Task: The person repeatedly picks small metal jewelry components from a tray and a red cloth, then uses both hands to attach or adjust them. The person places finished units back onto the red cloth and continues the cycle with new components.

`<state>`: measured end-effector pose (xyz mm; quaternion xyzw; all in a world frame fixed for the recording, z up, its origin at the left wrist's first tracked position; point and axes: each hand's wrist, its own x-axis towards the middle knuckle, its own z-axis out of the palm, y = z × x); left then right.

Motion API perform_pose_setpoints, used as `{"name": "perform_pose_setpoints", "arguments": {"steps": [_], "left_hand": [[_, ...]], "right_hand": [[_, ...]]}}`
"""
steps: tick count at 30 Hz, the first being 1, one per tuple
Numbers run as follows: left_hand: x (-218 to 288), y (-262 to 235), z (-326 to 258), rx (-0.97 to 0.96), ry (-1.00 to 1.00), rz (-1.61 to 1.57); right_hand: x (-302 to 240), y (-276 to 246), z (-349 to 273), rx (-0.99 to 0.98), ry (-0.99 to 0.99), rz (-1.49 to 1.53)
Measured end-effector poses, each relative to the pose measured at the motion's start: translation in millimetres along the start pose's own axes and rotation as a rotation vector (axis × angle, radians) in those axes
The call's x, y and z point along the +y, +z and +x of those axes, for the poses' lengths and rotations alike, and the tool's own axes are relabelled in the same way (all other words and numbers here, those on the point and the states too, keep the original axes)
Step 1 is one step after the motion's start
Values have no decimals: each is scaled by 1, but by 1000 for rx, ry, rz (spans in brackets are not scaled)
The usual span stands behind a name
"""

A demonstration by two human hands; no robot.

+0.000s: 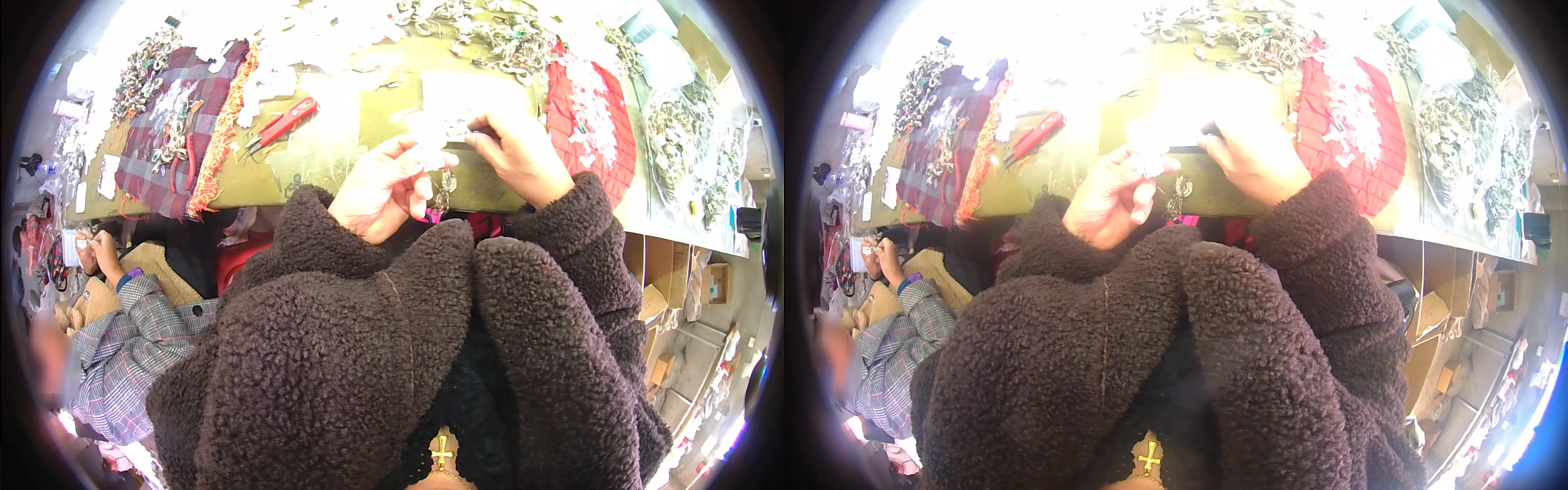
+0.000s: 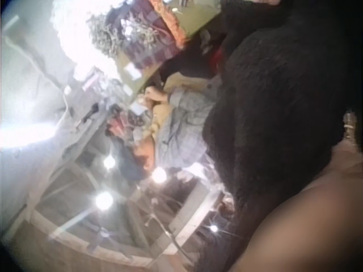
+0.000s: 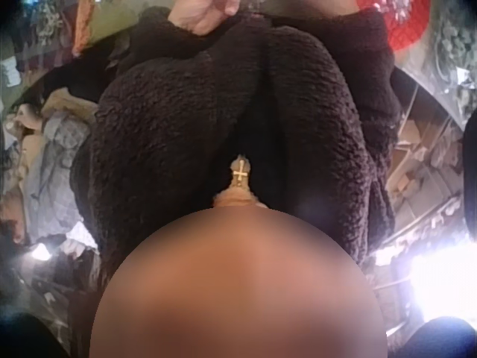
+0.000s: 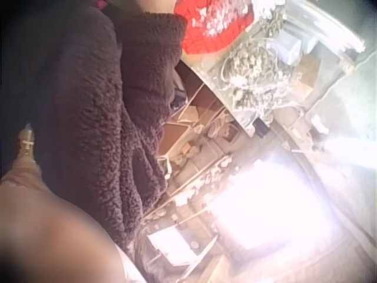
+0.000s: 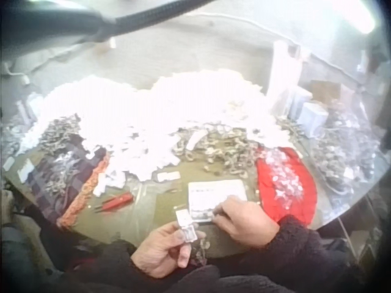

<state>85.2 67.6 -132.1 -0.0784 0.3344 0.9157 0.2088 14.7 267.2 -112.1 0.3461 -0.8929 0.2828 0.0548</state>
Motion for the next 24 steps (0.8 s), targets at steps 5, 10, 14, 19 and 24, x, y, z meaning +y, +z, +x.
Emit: {"name": "perform_pose_setpoints", "arguments": {"steps": [5,10,14,19,24], "left_hand": [[-6,-1,0,-62,-9,-68],[-10,-1,-1,-99,18,-103],[-10,-1,-3,-110,12,-109],[-10,1,-4,-109,24,-85],[-11,1,-5,-53,34,-6]], "right_hand": [[-32,-15,-11,-14,52,417],[-48,-9,-9,131,-216,143],[-49,-10,-14,94,-127,167],[-50,-11,-16,104,-139,181],[-53,-10,-12,147,-155,20]]}}
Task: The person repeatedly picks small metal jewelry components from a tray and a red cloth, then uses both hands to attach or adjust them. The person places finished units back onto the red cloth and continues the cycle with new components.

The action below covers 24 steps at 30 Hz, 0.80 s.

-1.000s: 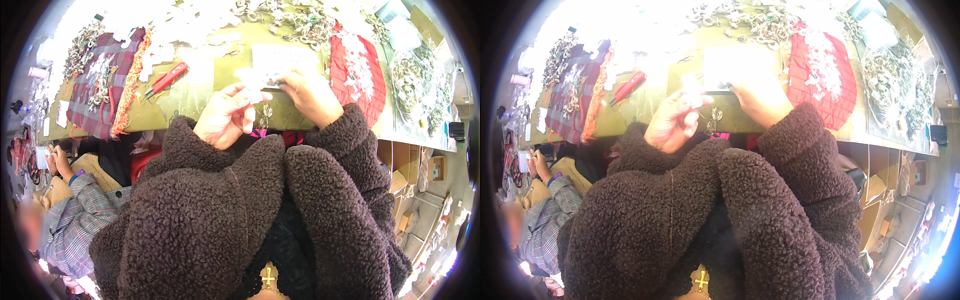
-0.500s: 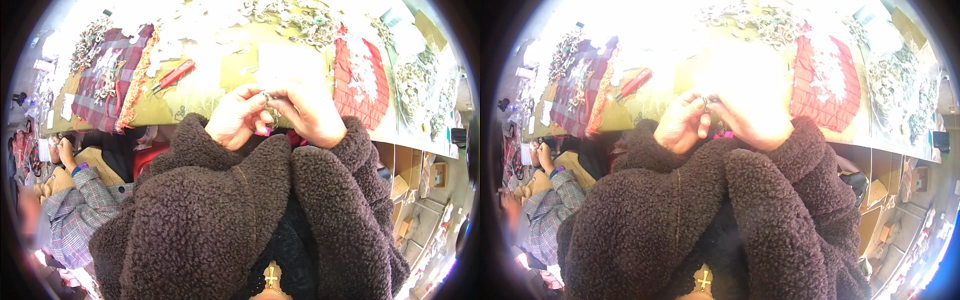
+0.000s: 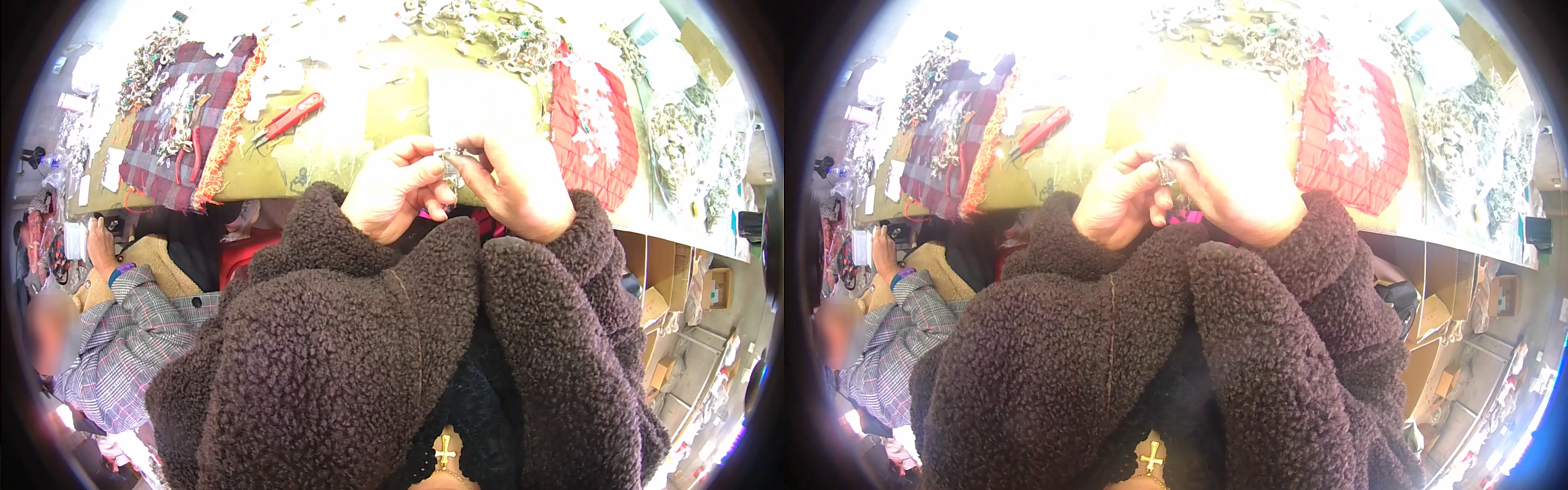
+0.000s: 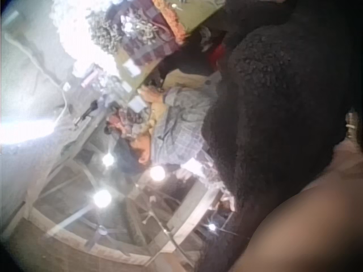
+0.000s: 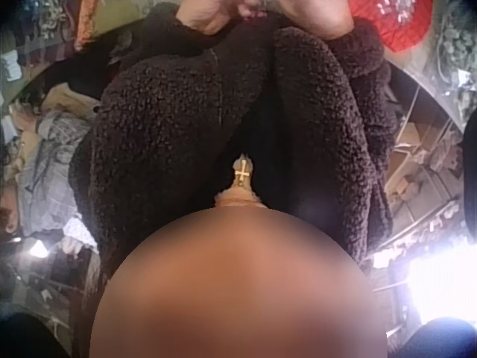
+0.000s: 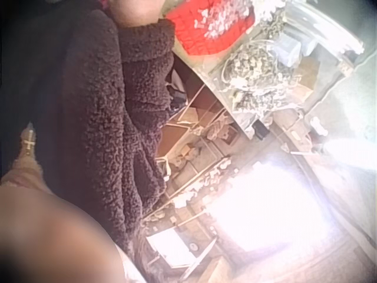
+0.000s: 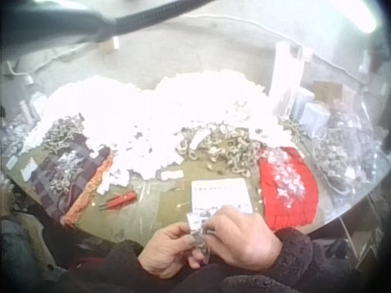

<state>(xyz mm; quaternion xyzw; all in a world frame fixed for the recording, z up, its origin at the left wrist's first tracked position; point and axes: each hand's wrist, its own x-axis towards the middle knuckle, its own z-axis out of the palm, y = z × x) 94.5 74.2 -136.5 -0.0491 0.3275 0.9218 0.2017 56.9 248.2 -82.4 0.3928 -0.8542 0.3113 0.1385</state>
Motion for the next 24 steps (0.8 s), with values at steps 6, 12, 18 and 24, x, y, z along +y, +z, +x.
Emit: {"name": "perform_pose_setpoints", "arguments": {"steps": [6,12,18,24], "left_hand": [[-3,1,1,59,63,115],[-2,-2,3,25,37,77],[-1,1,4,-30,-8,-18],[-4,0,4,-40,-14,-83]], "right_hand": [[-5,-1,3,-58,-11,-83],[-3,5,2,-61,45,33],[3,-1,0,24,131,205],[-1,-6,-2,-55,52,140]]}}
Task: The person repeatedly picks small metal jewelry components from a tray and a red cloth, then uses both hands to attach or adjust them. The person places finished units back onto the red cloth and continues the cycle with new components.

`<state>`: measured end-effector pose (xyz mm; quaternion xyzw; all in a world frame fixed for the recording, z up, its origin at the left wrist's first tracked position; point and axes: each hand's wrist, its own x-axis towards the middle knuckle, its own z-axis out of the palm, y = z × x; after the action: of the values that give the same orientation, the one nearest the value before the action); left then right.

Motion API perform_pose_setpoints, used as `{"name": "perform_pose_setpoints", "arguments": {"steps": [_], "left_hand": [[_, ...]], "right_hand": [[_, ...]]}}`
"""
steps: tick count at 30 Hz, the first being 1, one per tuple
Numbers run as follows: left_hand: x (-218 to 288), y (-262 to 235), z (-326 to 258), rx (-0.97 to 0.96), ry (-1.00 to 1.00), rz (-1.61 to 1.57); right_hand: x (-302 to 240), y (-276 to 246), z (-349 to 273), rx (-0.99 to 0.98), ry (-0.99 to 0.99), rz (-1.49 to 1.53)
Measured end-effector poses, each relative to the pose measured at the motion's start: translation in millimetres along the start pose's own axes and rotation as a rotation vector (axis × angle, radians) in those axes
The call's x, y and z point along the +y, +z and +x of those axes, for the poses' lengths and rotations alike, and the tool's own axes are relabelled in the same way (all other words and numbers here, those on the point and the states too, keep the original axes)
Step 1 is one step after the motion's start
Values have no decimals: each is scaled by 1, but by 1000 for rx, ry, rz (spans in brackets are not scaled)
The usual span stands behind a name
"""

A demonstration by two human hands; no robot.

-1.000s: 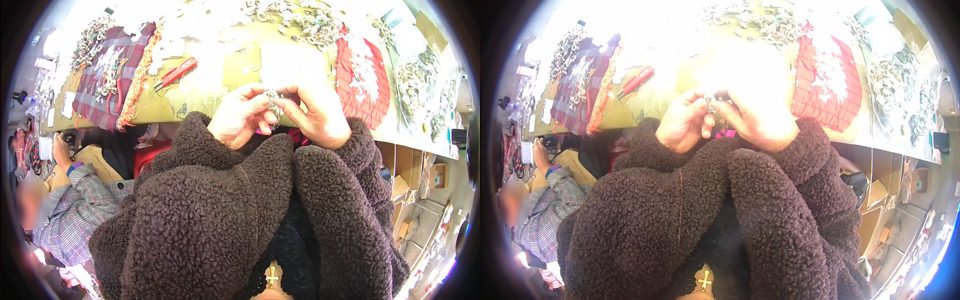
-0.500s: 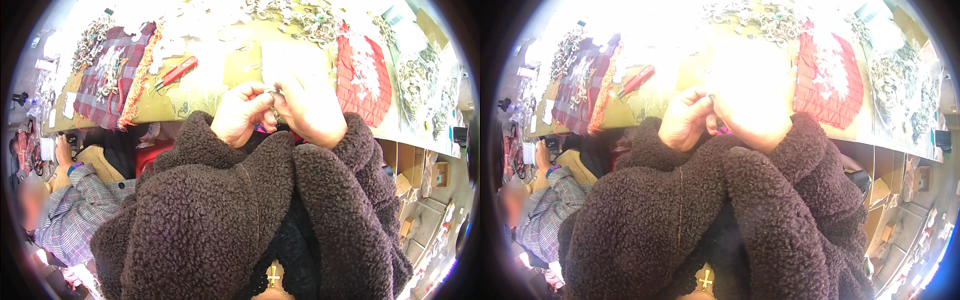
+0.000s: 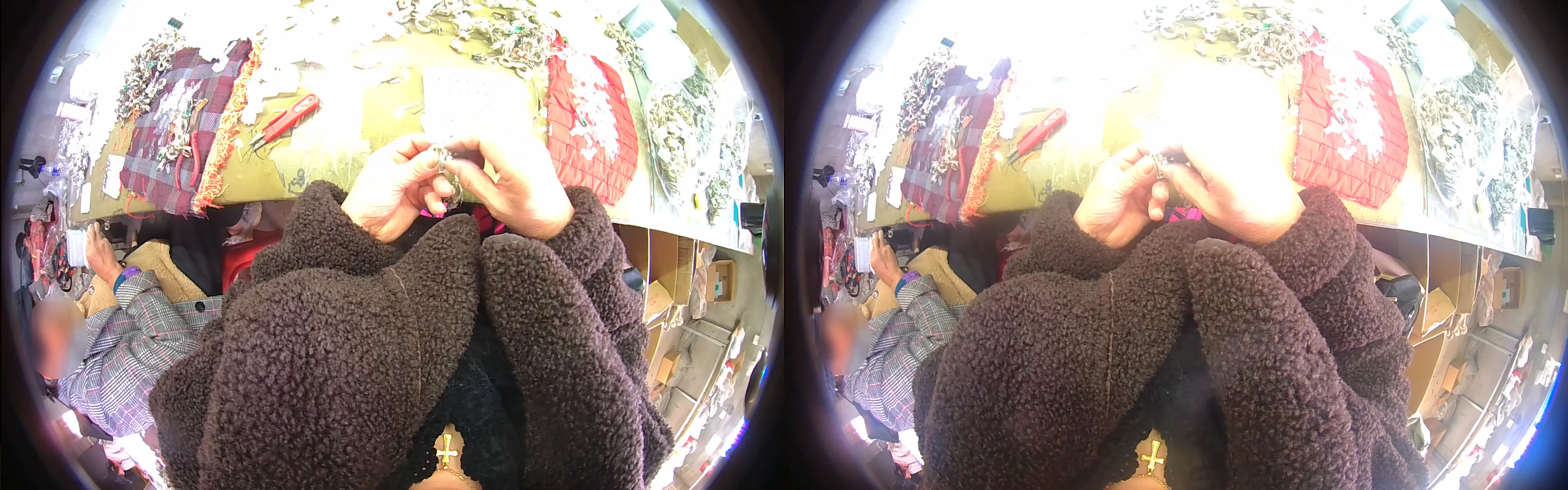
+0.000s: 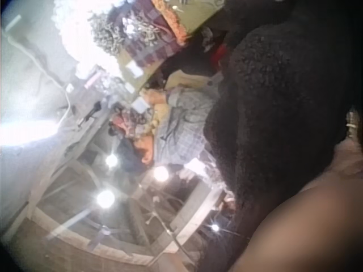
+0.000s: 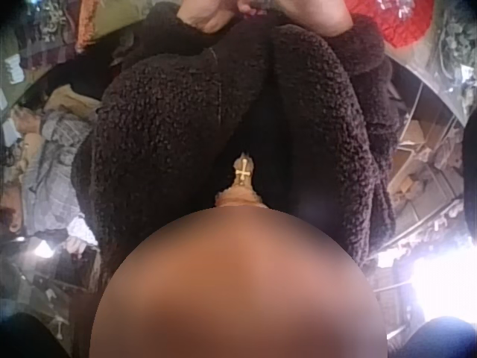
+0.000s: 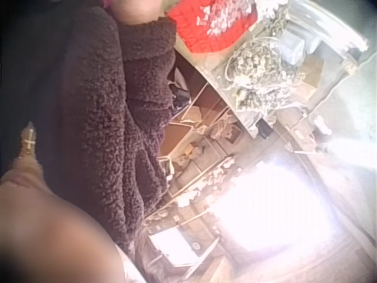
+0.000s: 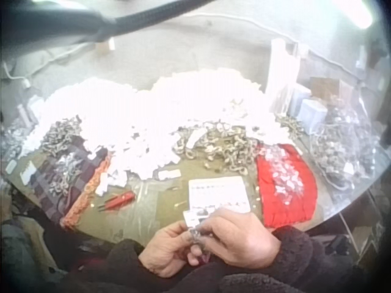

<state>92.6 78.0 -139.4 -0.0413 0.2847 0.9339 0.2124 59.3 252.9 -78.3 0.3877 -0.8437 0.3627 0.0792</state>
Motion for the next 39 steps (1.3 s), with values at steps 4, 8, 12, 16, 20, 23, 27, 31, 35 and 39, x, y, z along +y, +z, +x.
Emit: {"name": "perform_pose_setpoints", "arguments": {"steps": [4,8,12,16,20,23,27,31,35,39], "left_hand": [[-2,-3,-1,-20,-10,-23],[-2,-1,0,-29,-38,-18],[-2,1,-1,-3,-59,43],[-3,0,-4,4,-67,14],[-9,-4,-7,0,-81,71],[-16,-6,-11,7,-67,86],[-16,-7,-17,-41,-101,95],[-5,-8,-17,-119,-92,63],[6,-11,-16,-34,-63,6],[9,-13,-13,-19,-34,-60]], "right_hand": [[2,3,2,82,-213,-19],[2,-2,-1,62,-79,138],[0,-3,-4,13,175,320],[4,0,-5,-56,201,367],[7,7,-10,-131,354,633],[4,8,-17,-175,577,860],[6,5,-17,-249,686,969],[12,5,-9,-179,774,1011],[26,22,6,189,234,160],[42,30,7,85,30,-267]]}}
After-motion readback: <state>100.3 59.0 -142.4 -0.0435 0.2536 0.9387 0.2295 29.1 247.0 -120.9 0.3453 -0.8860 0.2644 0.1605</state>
